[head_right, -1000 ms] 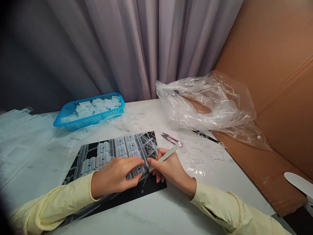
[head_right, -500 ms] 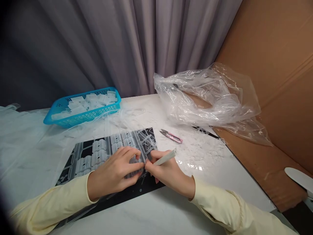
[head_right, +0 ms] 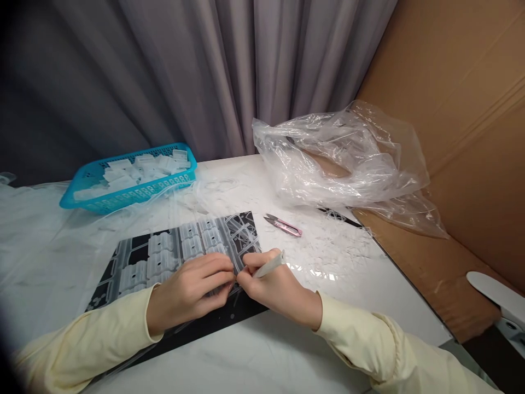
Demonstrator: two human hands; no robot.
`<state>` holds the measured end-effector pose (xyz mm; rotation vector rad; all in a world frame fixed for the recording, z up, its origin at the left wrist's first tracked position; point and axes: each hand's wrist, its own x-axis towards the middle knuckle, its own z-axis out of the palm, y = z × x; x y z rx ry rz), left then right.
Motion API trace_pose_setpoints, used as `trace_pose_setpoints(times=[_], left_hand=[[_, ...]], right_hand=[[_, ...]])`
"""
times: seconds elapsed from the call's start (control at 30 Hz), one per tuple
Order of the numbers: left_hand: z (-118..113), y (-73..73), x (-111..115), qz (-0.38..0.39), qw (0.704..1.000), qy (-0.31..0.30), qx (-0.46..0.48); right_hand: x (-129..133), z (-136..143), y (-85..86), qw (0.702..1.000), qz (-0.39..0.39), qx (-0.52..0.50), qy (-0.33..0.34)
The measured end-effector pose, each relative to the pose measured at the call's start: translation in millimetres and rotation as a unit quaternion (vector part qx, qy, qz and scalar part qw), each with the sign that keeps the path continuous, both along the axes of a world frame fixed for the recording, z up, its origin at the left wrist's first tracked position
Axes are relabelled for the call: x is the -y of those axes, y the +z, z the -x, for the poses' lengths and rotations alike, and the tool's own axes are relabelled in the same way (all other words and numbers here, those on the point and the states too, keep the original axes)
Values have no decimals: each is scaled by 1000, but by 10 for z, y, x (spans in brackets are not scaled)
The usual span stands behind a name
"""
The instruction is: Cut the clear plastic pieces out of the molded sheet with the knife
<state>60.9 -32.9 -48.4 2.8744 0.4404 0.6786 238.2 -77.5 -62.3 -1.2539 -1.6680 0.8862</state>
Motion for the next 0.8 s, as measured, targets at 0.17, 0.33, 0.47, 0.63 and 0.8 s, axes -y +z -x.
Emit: trace_pose_setpoints(times=[0.17, 0.33, 0.47, 0.63, 0.8], left_hand=[[17, 4, -17, 29, 999, 0, 38], [17, 72, -63, 86, 993, -15, 84], [46, 103, -107, 116, 989, -46, 83], [79, 110, -97, 108, 992, -56, 39], [74, 135, -69, 83, 995, -44, 40]], right_hand=[[-7, -13, -9, 1000, 6, -7, 7], [-8, -22, -3, 1000, -3, -12, 10], [-5, -25, 12, 1000, -1, -6, 16], [-9, -37, 12, 1000, -8, 10, 20], [-16, -40, 7, 1000, -11, -2, 20]])
